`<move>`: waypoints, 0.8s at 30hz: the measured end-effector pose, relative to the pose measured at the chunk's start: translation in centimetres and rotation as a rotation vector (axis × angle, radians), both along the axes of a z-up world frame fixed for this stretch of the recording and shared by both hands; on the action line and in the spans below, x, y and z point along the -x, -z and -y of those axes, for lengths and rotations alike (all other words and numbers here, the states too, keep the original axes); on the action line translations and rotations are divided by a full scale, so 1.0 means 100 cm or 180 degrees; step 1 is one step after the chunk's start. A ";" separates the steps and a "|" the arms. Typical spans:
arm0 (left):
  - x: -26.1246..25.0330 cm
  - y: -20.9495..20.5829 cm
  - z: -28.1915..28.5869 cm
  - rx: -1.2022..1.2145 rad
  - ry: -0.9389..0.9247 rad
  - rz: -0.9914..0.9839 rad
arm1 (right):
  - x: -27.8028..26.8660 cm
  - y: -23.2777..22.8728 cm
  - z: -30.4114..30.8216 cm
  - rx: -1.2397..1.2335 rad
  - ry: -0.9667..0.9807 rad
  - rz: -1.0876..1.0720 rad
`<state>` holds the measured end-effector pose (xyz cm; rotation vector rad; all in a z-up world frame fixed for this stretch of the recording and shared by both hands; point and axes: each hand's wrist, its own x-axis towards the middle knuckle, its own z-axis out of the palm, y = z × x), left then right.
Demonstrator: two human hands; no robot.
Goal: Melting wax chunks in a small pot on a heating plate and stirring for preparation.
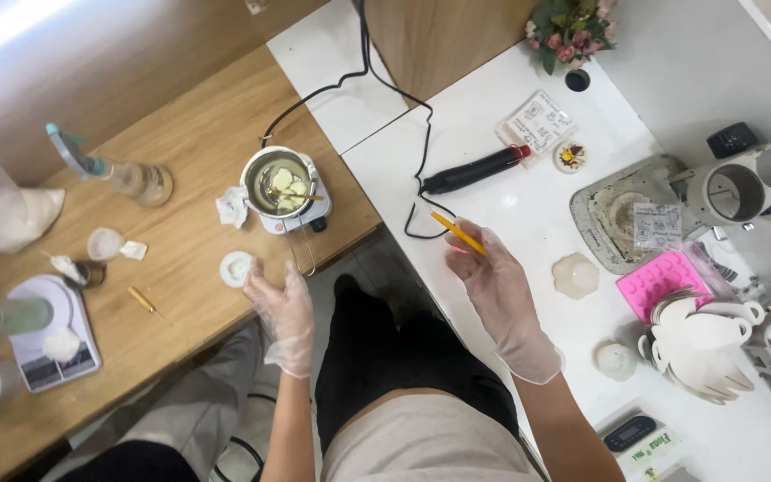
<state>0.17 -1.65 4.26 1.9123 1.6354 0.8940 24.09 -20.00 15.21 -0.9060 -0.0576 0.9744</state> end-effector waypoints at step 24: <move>-0.266 0.004 0.156 0.1191 0.3433 -0.0319 | -0.258 0.207 0.362 0.1240 0.2996 -0.0040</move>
